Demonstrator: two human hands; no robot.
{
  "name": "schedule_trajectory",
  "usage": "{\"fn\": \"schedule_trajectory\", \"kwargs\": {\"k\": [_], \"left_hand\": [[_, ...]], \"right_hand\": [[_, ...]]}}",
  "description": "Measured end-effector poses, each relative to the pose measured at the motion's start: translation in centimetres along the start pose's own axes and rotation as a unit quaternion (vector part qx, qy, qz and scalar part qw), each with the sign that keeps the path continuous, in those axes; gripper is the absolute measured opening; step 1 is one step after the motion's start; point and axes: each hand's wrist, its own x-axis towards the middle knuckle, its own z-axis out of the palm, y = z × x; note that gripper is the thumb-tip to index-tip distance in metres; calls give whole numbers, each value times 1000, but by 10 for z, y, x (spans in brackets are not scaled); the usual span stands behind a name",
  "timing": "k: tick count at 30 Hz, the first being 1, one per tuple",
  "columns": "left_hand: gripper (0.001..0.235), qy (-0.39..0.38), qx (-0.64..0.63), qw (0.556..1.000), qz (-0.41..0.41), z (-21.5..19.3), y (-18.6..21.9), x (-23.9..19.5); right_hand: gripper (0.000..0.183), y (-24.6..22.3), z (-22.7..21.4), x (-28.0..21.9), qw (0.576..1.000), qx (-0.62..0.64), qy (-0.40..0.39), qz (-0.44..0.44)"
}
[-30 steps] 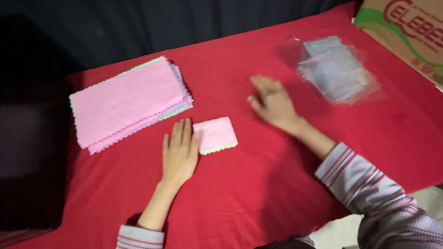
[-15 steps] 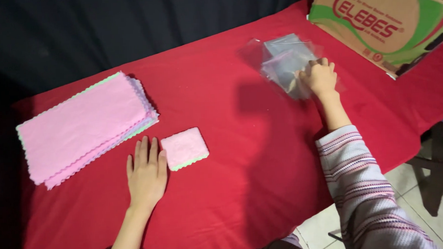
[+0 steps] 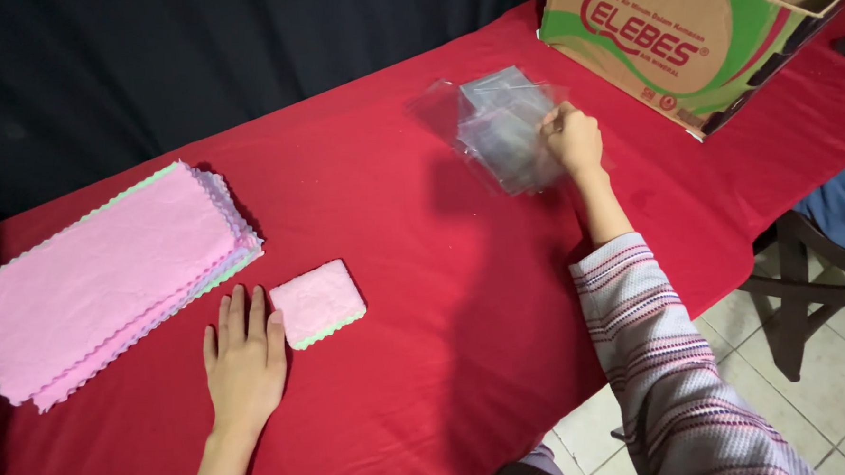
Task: Folding small microfiber cloths and placing them into individual plastic bags for packaging.
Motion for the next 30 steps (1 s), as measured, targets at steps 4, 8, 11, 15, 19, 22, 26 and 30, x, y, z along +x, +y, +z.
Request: {"fn": "schedule_trajectory", "kwargs": {"k": [4, 8, 11, 15, 19, 22, 26, 30], "left_hand": [[58, 12, 6, 1000, 7, -1, 1, 0], [58, 1, -7, 1000, 0, -2, 2, 0], [58, -9, 11, 1000, 0, -4, 1, 0], [58, -12, 20, 1000, 5, -6, 3, -2], [58, -4, 0, 1000, 0, -7, 3, -1], [57, 4, -75, 997, -16, -27, 13, -1], [51, 7, -411, 911, -41, -64, 30, -1], [44, -70, -681, 717, -129, -69, 37, 4]], "right_hand": [[20, -34, -19, -15, 994, 83, -12, -75], [30, -88, -31, -40, 948, 284, -139, -25], [26, -123, -34, -63, 915, 339, -204, -76], [28, -161, -24, -96, 858, 412, -277, -131], [36, -185, -20, -125, 835, 380, -338, -208], [29, -215, -41, -162, 795, 405, -408, -194], [29, -226, -37, -185, 759, 404, -477, -183], [27, -229, -32, -200, 731, 361, -531, -232]]}}
